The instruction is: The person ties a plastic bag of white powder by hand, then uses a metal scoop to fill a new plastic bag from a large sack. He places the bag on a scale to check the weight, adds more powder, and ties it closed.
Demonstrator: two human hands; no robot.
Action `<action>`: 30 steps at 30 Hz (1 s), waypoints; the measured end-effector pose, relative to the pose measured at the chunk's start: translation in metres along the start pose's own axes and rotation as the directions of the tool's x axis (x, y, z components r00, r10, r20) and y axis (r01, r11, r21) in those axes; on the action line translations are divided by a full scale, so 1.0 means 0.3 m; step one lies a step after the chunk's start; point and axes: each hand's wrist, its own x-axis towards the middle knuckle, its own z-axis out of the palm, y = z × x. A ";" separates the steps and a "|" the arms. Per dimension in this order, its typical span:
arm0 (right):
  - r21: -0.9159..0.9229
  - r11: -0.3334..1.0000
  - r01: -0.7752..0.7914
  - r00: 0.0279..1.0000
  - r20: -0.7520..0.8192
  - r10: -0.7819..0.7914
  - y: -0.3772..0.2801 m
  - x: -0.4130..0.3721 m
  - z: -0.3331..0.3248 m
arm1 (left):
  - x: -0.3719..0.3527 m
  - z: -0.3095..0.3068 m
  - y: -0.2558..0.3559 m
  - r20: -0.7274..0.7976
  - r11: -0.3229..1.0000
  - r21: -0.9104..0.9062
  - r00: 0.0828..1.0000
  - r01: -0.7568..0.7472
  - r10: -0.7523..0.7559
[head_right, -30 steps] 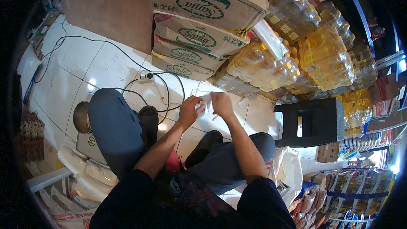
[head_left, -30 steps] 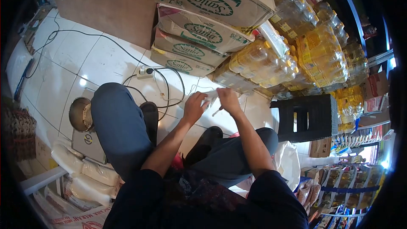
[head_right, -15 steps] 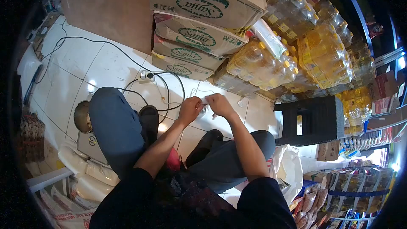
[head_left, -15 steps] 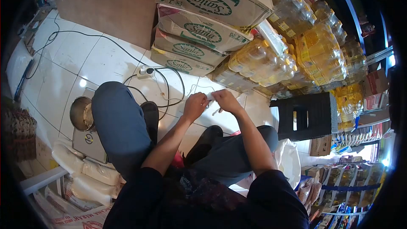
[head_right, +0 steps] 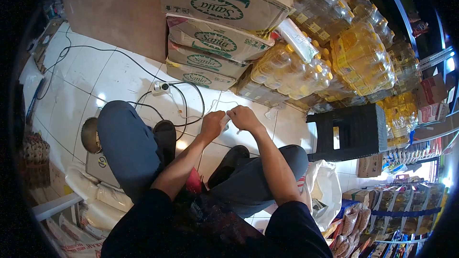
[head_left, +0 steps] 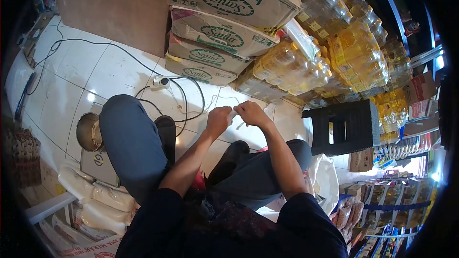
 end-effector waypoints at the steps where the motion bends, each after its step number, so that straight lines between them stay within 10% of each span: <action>1: -0.029 1.000 -0.012 1.000 -0.015 0.011 0.008 0.001 0.004 | 0.008 0.012 -0.001 -0.060 0.997 -0.035 0.996 -0.067 0.065; 3: -0.082 0.996 -0.034 0.999 -0.042 0.031 0.017 0.009 0.008 | 0.026 0.024 -0.004 -0.182 0.976 -0.090 0.966 -0.201 0.182; 7: -0.063 0.998 -0.017 1.000 0.001 0.017 0.003 0.009 -0.009 | 0.033 -0.044 0.038 0.141 0.993 0.002 0.983 0.118 -0.117; 13: -0.139 0.988 -0.072 0.997 -0.032 0.069 0.029 0.014 0.006 | 0.038 0.021 0.033 -0.100 0.973 -0.004 0.968 -0.230 0.229; 17: -0.138 0.990 -0.008 0.999 -0.052 0.001 0.048 0.006 0.014 | 0.028 0.021 -0.047 0.190 0.985 -0.028 0.966 -0.173 0.175; 21: -0.118 0.989 -0.087 0.991 -0.116 0.073 0.055 0.010 0.030 | 0.053 -0.002 0.043 0.057 0.954 -0.133 0.959 -0.270 0.279; 30: -0.095 0.994 0.061 0.995 -0.078 -0.069 0.022 0.009 0.023 | 0.011 0.046 -0.068 0.242 0.966 -0.257 0.967 -0.012 0.076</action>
